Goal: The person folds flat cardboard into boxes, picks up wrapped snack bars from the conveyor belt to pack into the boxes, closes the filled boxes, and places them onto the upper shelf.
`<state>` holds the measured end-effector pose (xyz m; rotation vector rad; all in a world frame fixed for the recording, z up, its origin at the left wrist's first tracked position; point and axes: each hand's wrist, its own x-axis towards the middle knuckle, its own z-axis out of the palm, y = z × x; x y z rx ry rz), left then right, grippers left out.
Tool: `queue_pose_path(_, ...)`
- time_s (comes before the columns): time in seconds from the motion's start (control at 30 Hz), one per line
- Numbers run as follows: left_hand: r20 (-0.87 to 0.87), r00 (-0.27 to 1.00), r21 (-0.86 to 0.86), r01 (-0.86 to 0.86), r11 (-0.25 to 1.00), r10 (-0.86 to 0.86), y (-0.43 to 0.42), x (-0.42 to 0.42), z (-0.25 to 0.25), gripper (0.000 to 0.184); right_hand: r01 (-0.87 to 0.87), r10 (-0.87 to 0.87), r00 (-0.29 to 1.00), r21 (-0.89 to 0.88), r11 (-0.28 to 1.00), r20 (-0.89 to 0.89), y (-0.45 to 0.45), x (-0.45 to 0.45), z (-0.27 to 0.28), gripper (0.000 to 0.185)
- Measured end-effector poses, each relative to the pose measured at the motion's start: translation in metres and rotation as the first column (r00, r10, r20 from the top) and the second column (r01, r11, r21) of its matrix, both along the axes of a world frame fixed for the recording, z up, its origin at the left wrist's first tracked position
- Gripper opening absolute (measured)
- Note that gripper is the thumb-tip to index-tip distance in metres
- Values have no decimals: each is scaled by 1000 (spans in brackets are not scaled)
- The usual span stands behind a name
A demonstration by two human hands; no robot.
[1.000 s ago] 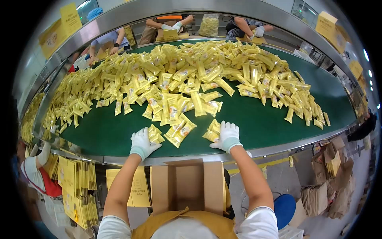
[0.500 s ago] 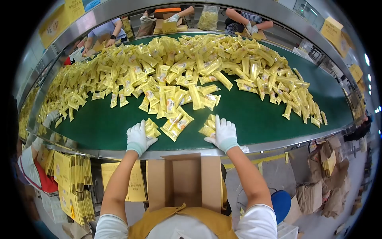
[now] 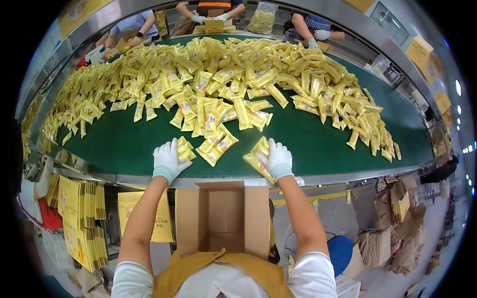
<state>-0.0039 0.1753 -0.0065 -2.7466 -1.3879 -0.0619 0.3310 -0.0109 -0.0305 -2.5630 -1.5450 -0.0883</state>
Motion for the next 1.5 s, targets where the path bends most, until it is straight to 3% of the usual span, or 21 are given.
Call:
queue_pose_path(0.03,0,1000,3,0,1000,0,-1,0,-1,101,57,-58,993,14,998,104,1,2,1,73)
queue_pose_path(0.17,0,1000,-1,-5,1000,5,1,0,-2,101,316,-324,944,120,941,54,7,22,4,79)
queue_pose_path(0.23,-16,1000,-16,-17,1000,17,1,1,1,102,313,-301,949,172,934,-94,-1,27,14,75)
queue_pose_path(0.27,-24,999,-27,-25,999,24,0,1,2,102,251,-223,967,306,918,-124,-6,22,22,65)
queue_pose_path(0.3,-24,999,-23,-24,999,23,0,1,1,102,270,-157,908,256,928,-390,-12,19,31,62)
queue_pose_path(0.37,-29,999,-16,-18,1000,17,1,1,0,102,271,-37,571,146,951,-820,-24,-7,79,56)
queue_pose_path(0.43,-23,1000,-13,-11,1000,10,1,1,-2,102,157,37,466,124,980,-884,-31,-24,95,47)
queue_pose_path(0.5,-23,1000,-19,-8,1000,7,2,0,-2,102,-8,1,546,-4,1000,-838,-31,-26,79,54)
queue_pose_path(0.53,-26,1000,-27,-9,1000,9,2,0,-1,103,-200,166,776,12,980,-608,-28,-14,39,67)
queue_pose_path(0.57,-28,1000,-33,-13,999,12,1,0,1,103,-165,80,800,-89,982,-594,-29,-23,24,75)
queue_pose_path(0.63,-37,999,-37,-20,999,18,1,1,3,102,-223,143,934,-220,950,-329,-29,-50,26,70)
queue_pose_path(0.73,-49,999,-8,-14,1000,13,0,0,0,101,-269,206,946,-252,930,-251,-19,-56,33,54)
queue_pose_path(0.83,-52,999,-19,-11,1000,10,1,0,3,100,-267,264,963,-71,961,-51,-14,-61,62,57)
queue_pose_path(0.9,-45,999,-14,-11,1000,11,1,0,1,100,-317,299,945,146,937,135,-10,-52,59,54)
queue_pose_path(0.97,-45,999,-10,-16,1000,16,2,-1,-2,100,-374,370,926,52,926,72,-7,-40,46,58)
queue_pose_path(1.03,-43,999,-4,-15,1000,15,2,-1,-3,100,-400,400,916,10,916,-5,-7,-40,24,73)
queue_pose_path(1.07,-58,998,-4,-21,1000,21,2,0,-3,101,-423,423,905,1,906,-45,-7,-35,26,89)
queue_pose_path(1.17,-29,1000,5,-7,1000,7,2,-2,-4,101,-252,201,949,-198,947,-243,6,-33,35,99)
queue_pose_path(1.3,-39,999,-28,-14,1000,12,4,-1,-2,102,-470,385,786,-63,880,-483,42,-31,55,92)
queue_pose_path(1.43,-41,999,-109,-24,994,20,4,0,8,105,-730,669,623,6,684,-406,88,-56,78,82)
queue_pose_path(1.5,-30,999,-138,-30,990,26,6,0,9,108,-788,700,575,-57,613,-424,104,-64,74,83)
